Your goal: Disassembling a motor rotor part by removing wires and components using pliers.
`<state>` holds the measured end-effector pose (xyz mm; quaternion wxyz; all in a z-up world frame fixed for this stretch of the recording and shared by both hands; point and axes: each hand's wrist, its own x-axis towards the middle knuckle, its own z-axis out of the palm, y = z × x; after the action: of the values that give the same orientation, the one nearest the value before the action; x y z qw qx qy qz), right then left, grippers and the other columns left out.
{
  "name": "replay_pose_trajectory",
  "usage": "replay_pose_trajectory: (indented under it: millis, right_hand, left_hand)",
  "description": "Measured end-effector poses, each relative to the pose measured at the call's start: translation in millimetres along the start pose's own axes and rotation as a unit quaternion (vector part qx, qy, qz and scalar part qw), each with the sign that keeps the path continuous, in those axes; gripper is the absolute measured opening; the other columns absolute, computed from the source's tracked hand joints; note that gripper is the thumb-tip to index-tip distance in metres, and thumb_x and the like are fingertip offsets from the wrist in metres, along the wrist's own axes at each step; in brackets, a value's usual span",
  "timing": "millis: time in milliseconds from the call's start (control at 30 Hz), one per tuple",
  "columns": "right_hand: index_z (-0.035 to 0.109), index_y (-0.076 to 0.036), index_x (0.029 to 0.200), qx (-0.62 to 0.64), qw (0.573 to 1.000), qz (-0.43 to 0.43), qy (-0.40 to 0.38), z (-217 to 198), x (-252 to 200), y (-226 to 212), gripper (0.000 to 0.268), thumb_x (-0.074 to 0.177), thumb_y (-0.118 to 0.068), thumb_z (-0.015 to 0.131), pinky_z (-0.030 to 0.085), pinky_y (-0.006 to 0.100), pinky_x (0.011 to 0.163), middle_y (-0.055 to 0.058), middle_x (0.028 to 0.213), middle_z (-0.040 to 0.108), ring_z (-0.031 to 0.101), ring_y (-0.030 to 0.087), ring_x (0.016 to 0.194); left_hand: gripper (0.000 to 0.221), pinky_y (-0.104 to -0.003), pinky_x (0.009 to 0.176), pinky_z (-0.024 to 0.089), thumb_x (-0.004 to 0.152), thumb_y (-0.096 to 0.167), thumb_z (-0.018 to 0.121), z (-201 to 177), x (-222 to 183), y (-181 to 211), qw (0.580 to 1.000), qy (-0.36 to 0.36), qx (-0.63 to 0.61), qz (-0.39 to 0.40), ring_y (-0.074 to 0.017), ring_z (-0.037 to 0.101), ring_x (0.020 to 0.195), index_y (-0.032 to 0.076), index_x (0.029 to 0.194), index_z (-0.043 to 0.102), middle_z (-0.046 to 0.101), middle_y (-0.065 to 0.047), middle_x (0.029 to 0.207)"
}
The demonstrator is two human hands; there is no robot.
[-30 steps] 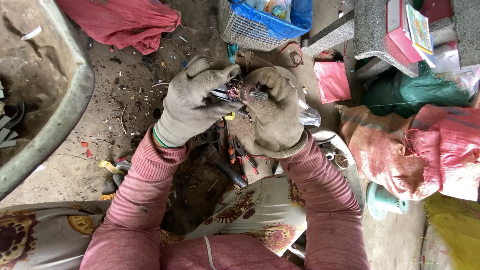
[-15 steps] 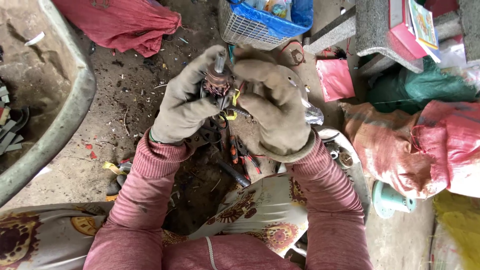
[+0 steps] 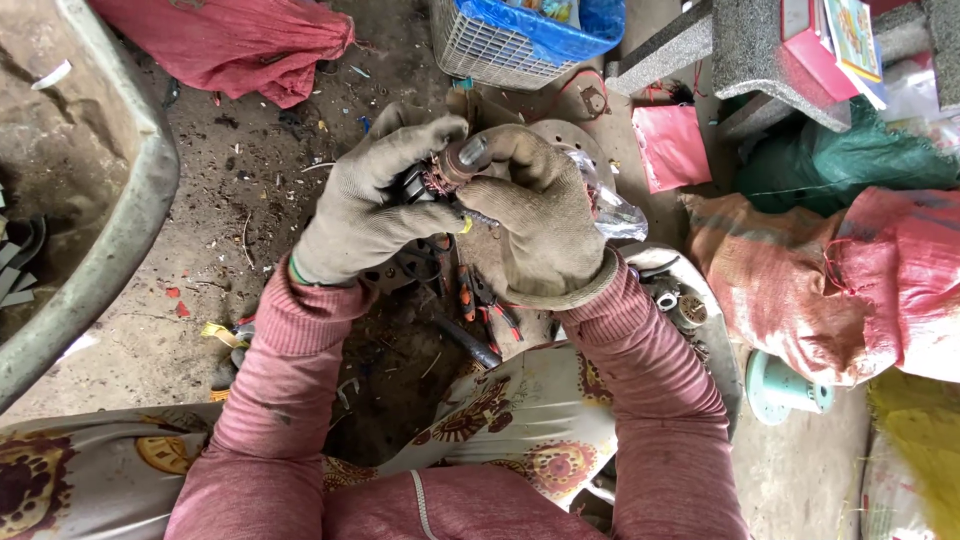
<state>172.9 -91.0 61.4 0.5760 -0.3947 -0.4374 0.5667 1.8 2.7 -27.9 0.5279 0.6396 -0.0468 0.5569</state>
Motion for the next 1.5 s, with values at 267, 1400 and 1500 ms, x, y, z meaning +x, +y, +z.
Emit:
replay_pose_trajectory:
  millis: [267, 1400, 1500]
  right_hand:
    - [0.064, 0.001, 0.111, -0.043, 0.999, -0.023, 0.014, 6.3, -4.1, 10.6, 0.013, 0.098, 0.004, 0.067, 0.05, 0.031, 0.098, 0.005, 0.101, 0.062, 0.058, 0.013, 0.098]
    - [0.071, 0.002, 0.113, -0.306, 0.94, -0.136, 0.067, 18.0, 2.4, 14.2, 0.018, 0.098, 0.012, 0.073, 0.05, 0.02, 0.077, 0.013, 0.115, 0.073, 0.063, 0.006, 0.088]
    - [0.06, 0.001, 0.104, -0.326, 0.923, -0.201, 0.046, 26.3, 6.2, 14.2, 0.014, 0.101, 0.014, 0.064, 0.057, 0.022, 0.089, 0.007, 0.126, 0.064, 0.064, 0.007, 0.1]
  left_hand:
    - [0.074, -0.033, 0.108, 0.045, 0.084, 0.026, 0.094, -9.8, 10.5, 16.5, 0.984, -0.051, 0.17, 0.031, -0.0191, 0.055, 0.121, 0.015, 0.148, 0.058, 0.067, 0.003, 0.141]
    - [0.069, -0.027, 0.1, 0.044, 0.09, 0.017, 0.094, -5.0, 2.8, 11.3, 0.997, 0.035, 0.062, -0.017, -0.0138, 0.056, 0.115, 0.019, 0.15, 0.06, 0.064, 0.001, 0.128]
    - [0.072, -0.03, 0.105, 0.045, 0.087, 0.021, 0.094, -4.8, 8.0, 8.4, 0.991, 0.032, 0.121, 0.049, -0.0154, 0.055, 0.115, 0.018, 0.149, 0.056, 0.067, -0.001, 0.13]
